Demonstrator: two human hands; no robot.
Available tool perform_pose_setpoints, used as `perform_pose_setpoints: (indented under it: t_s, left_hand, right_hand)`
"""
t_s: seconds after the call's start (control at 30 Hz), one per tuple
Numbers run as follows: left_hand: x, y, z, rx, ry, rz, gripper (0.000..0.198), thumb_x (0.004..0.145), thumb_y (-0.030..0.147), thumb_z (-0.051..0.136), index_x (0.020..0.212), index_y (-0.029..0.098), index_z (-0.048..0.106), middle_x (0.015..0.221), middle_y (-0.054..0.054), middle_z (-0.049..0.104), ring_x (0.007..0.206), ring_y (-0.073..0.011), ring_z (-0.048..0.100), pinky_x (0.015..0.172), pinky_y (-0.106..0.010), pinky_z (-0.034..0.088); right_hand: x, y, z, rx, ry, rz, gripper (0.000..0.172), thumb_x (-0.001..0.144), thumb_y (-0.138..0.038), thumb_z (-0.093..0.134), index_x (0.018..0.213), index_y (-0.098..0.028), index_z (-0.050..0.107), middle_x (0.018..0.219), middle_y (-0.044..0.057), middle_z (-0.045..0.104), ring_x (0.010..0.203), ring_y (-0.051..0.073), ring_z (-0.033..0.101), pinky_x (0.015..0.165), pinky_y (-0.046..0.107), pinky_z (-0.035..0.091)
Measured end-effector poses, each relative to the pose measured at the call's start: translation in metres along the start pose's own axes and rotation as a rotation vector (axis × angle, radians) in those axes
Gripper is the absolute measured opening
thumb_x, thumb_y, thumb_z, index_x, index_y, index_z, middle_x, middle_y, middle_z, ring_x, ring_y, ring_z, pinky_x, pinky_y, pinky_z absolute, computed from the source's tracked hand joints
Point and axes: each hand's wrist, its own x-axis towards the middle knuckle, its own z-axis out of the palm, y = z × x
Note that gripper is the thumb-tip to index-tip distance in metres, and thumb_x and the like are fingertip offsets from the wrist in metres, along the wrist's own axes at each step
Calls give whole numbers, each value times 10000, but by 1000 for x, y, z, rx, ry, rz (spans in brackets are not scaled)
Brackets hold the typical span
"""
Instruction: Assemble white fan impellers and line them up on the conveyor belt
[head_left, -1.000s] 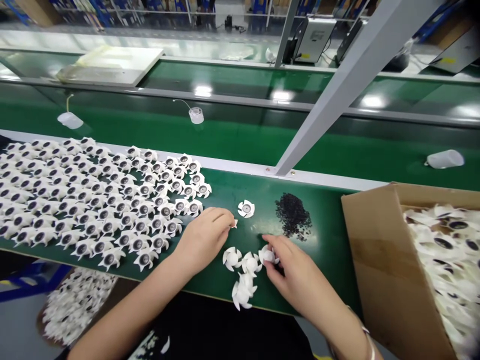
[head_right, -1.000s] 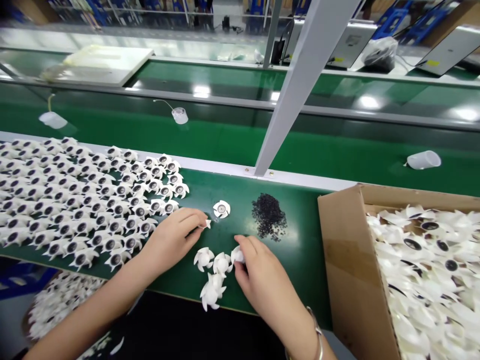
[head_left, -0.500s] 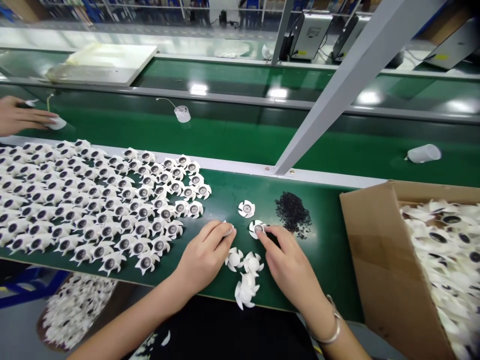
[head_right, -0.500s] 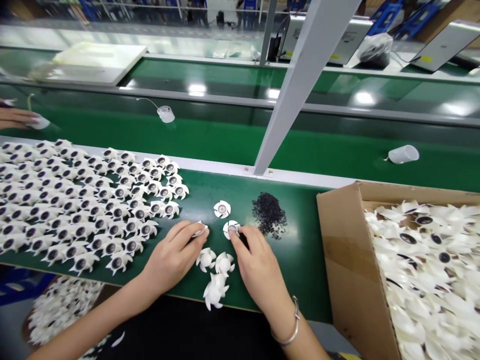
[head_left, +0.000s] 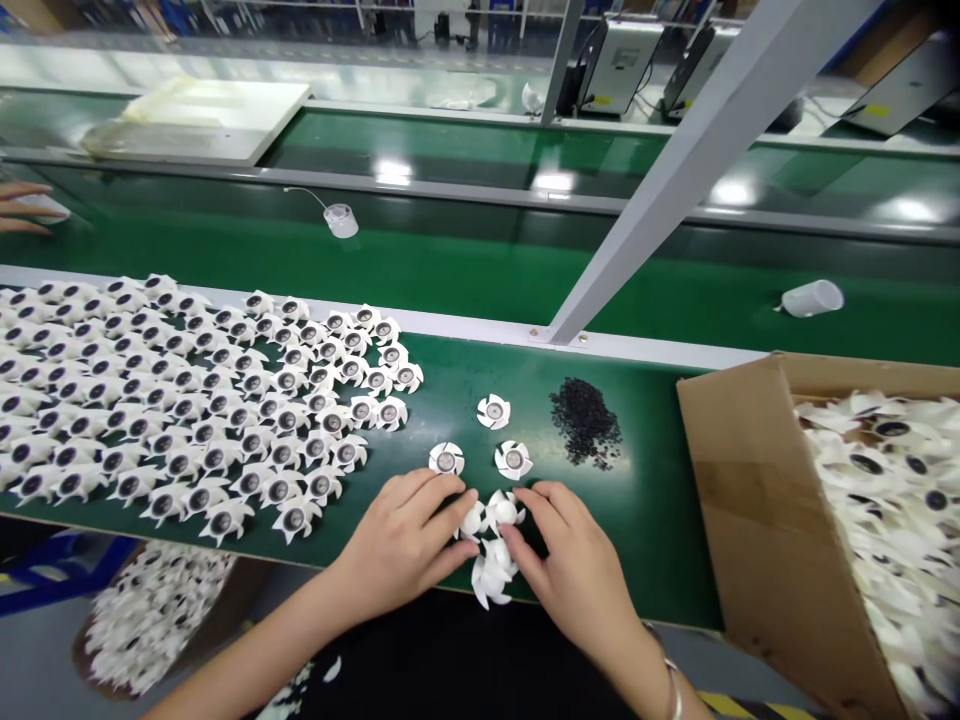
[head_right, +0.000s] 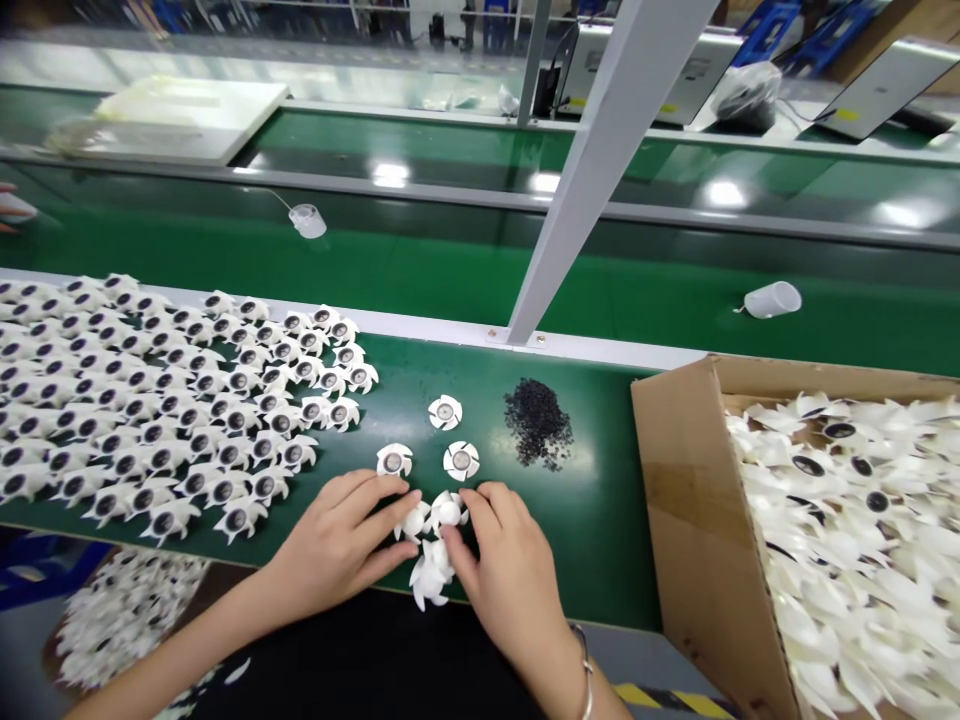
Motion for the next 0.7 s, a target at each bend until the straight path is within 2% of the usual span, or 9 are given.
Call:
perform_pose_setpoints:
  t_s: [0.13, 0.2, 0.27, 0.33, 0.43, 0.5, 0.57, 0.63, 0.7]
  left_hand:
    - [1, 2, 3, -22, -65, 21, 350, 934, 375, 608, 1228, 185, 600, 1190, -61, 680, 1098, -260, 587, 867, -406, 490]
    - [0, 1, 4, -72, -71, 9, 275, 935, 321, 609, 1177, 191, 609, 1171, -47, 687, 1084, -237, 589, 878, -387, 485]
    - [-1, -1, 5, -106, -25, 14, 180, 927, 191, 591, 1104, 195, 625, 1127, -37, 695, 1034, -208, 596, 868, -362, 489]
    - [-2, -3, 6, -108, 61, 49, 203, 899, 74, 564, 1048, 190, 639, 1082, -43, 699, 974, -191, 595, 841, -342, 498]
    - [-3, -5, 6, -84, 114, 120, 250, 864, 33, 586, 1059, 174, 652, 1080, -55, 700, 956, -197, 588, 808, -331, 500]
    - [-4, -3, 4, -77, 100, 138, 244, 848, 83, 643, 1077, 164, 657, 1102, -53, 702, 969, -211, 588, 799, -342, 485]
    - [-5, 1, 4, -81, 116, 159, 233, 838, 211, 708, 1061, 156, 665, 1053, -44, 713, 942, -219, 590, 764, -358, 454]
    - [-5, 8, 6, -81, 139, 178, 335, 831, 414, 728, 1028, 150, 670, 973, -37, 718, 896, -221, 591, 717, -369, 407]
    - [-5, 17, 11, -79, 115, 155, 464, 818, 573, 689, 997, 146, 667, 948, -36, 716, 890, -224, 594, 709, -379, 375]
  right_hand:
    - [-1, 2, -3, 88, 22, 16, 82, 936, -240, 573, 988, -182, 551, 1048, 90, 631, 917, 199, 616, 774, 330, 534]
    - [-1, 5, -4, 83, 72, -27, 8, 943, -178, 544, 939, -184, 548, 1034, 85, 646, 902, 182, 618, 766, 310, 528]
    - [-2, 10, -6, 0, 137, -126, 103, 933, -108, 520, 961, -178, 590, 1070, 97, 658, 937, 199, 616, 788, 331, 525]
    - [-5, 15, -8, -98, 173, -251, 203, 906, -60, 519, 1022, -177, 638, 1144, 118, 655, 1005, 241, 604, 820, 381, 523]
    - [-12, 18, -11, -90, 180, -337, 304, 863, -34, 533, 1102, -174, 660, 1181, 139, 625, 1052, 270, 580, 850, 429, 524]
    - [-17, 17, -11, -28, 185, -319, 325, 849, -72, 572, 1148, -173, 652, 1160, 143, 596, 1050, 267, 567, 875, 450, 522]
    - [-18, 15, -11, -10, 159, -308, 348, 853, -151, 620, 1199, -184, 640, 1195, 145, 566, 1096, 279, 546, 916, 482, 512]
    - [-16, 12, -11, -33, 99, -314, 385, 869, -233, 640, 1252, -195, 621, 1285, 153, 533, 1199, 311, 500, 967, 520, 488]
    - [-12, 9, -10, -52, 32, -312, 415, 885, -288, 635, 1289, -195, 600, 1369, 164, 494, 1290, 339, 438, 1006, 547, 462]
